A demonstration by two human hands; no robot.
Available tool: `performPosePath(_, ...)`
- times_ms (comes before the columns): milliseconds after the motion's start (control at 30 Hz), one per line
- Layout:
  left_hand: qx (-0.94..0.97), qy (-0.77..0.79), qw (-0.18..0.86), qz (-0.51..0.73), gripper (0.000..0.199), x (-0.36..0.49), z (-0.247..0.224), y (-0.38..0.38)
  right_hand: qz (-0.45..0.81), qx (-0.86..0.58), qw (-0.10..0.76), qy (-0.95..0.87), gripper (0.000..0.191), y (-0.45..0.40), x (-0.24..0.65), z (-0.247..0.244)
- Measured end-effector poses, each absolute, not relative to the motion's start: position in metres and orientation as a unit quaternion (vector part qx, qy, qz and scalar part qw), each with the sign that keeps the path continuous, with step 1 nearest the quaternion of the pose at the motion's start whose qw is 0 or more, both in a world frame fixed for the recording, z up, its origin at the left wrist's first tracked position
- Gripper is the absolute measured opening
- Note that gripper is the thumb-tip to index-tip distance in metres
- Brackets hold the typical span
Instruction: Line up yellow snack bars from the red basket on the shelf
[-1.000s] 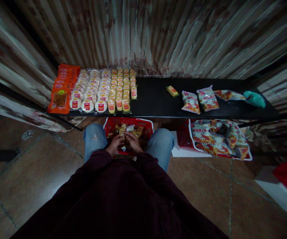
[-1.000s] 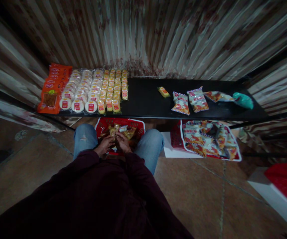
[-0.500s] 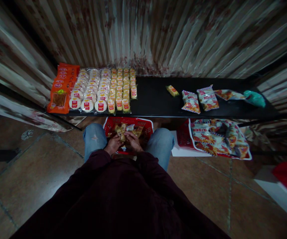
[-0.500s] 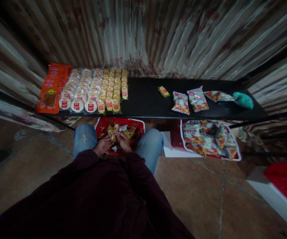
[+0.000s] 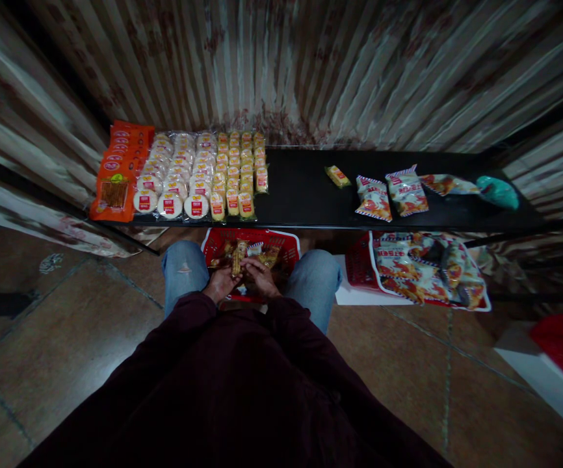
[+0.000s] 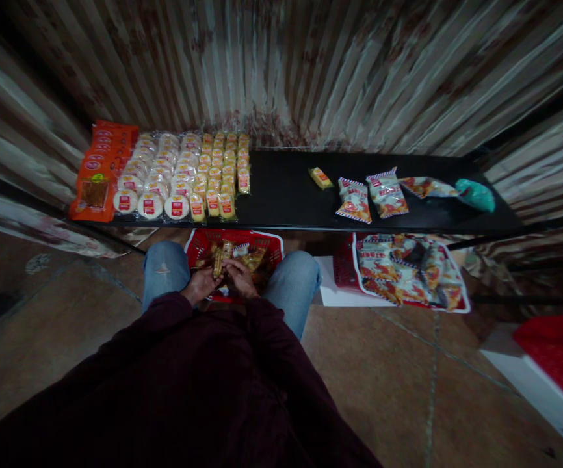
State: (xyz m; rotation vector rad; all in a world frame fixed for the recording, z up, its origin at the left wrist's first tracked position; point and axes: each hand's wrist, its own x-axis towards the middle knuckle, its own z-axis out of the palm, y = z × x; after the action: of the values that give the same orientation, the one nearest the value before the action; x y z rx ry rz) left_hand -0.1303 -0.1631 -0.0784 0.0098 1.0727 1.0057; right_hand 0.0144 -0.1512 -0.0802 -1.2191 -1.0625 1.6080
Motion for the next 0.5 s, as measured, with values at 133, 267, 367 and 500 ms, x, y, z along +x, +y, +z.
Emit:
performPosePath(133,-0.005,0.484,0.742,0.463,0.021,-0.130,-0.078,-0.162,0.663,-0.481,0.407,-0.405,0.046,-0.152,0.015,-0.083)
performPosePath(267,-0.007,0.505,0.724,0.470,0.009,-0.129,-0.076,-0.163,0.648,-0.500,0.406,-0.407,0.046,-0.152,0.014,-0.087)
performPosePath(367,0.014,0.517,0.708,0.480,0.015,-0.128,-0.074,-0.165,0.626,-0.511,0.410,-0.423,0.047,-0.152,0.011,-0.091)
performPosePath(500,0.065,0.530,0.694,0.482,0.027,-0.128,-0.072,-0.167,0.591,-0.516,0.401,-0.474,0.045,-0.154,0.008,-0.096)
